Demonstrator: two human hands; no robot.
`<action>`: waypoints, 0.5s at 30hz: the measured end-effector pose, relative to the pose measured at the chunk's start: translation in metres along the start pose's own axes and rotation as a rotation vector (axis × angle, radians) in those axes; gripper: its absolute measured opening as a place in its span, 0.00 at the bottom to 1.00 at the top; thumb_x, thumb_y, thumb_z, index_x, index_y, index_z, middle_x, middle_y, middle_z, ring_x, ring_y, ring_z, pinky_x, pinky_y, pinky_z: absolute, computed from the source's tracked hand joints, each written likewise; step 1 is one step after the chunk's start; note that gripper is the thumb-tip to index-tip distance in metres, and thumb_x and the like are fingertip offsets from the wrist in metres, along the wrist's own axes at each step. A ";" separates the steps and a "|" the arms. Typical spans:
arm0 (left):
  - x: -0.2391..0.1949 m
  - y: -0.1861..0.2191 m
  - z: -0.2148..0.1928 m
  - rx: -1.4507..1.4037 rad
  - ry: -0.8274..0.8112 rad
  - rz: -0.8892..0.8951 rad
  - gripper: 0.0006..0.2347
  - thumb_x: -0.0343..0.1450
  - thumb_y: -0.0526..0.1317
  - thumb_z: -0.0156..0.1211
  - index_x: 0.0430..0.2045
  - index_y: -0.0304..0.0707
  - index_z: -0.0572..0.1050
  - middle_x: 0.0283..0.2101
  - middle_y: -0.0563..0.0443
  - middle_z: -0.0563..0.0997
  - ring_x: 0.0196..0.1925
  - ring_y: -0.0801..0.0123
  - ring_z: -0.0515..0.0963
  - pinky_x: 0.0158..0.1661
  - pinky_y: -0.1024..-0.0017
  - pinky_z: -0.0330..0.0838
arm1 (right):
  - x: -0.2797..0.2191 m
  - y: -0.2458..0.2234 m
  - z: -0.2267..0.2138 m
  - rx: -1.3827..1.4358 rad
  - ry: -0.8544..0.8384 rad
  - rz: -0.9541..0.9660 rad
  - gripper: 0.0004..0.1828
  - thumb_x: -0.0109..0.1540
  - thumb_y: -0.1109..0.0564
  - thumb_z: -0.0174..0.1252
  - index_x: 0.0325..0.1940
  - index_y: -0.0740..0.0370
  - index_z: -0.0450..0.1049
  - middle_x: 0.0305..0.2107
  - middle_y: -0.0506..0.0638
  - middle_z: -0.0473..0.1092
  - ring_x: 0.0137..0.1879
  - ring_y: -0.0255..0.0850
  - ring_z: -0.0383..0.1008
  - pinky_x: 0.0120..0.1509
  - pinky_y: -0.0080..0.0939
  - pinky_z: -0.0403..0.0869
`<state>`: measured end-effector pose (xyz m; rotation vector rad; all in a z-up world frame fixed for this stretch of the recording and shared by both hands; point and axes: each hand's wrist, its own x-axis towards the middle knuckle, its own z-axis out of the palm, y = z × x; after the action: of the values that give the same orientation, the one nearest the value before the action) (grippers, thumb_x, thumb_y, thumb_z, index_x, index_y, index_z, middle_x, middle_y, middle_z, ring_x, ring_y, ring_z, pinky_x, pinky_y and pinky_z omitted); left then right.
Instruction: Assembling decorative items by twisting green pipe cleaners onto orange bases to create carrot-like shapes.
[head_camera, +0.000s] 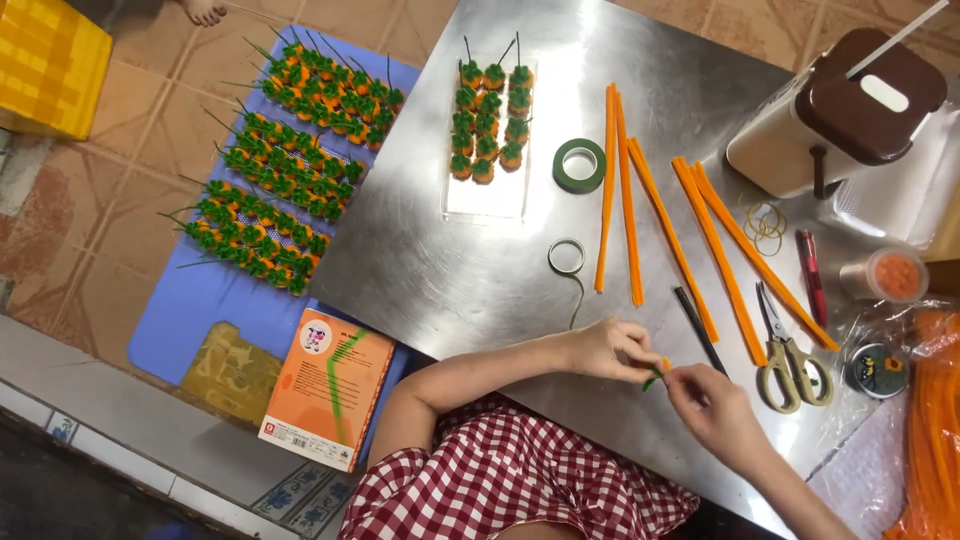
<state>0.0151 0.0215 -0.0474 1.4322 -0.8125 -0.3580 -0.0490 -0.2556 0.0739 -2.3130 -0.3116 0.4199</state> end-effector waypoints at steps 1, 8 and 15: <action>0.001 0.001 0.002 0.001 0.001 0.000 0.14 0.84 0.37 0.83 0.66 0.40 0.93 0.51 0.57 0.87 0.46 0.74 0.86 0.51 0.73 0.83 | 0.005 0.001 -0.002 0.000 -0.001 -0.002 0.09 0.76 0.54 0.73 0.55 0.57 0.94 0.37 0.45 0.89 0.34 0.35 0.80 0.43 0.42 0.78; 0.009 0.037 -0.021 -0.134 -0.020 -0.165 0.12 0.83 0.37 0.83 0.62 0.48 0.95 0.45 0.56 0.89 0.45 0.78 0.87 0.52 0.77 0.82 | -0.001 -0.004 0.004 0.150 0.099 0.049 0.15 0.76 0.54 0.77 0.61 0.69 0.93 0.40 0.56 0.85 0.44 0.43 0.81 0.52 0.46 0.80; 0.015 0.043 -0.027 -0.486 -0.163 -0.360 0.17 0.81 0.36 0.84 0.67 0.35 0.93 0.42 0.42 1.00 0.40 0.72 0.96 0.49 0.74 0.93 | 0.000 0.018 -0.024 -0.593 -0.121 -0.905 0.35 0.76 0.64 0.68 0.88 0.75 0.70 0.70 0.69 0.77 0.68 0.66 0.84 0.68 0.65 0.89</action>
<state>0.0330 0.0374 -0.0003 1.0922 -0.5409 -0.8939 -0.0373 -0.2835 0.0771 -2.3743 -1.6310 -0.0106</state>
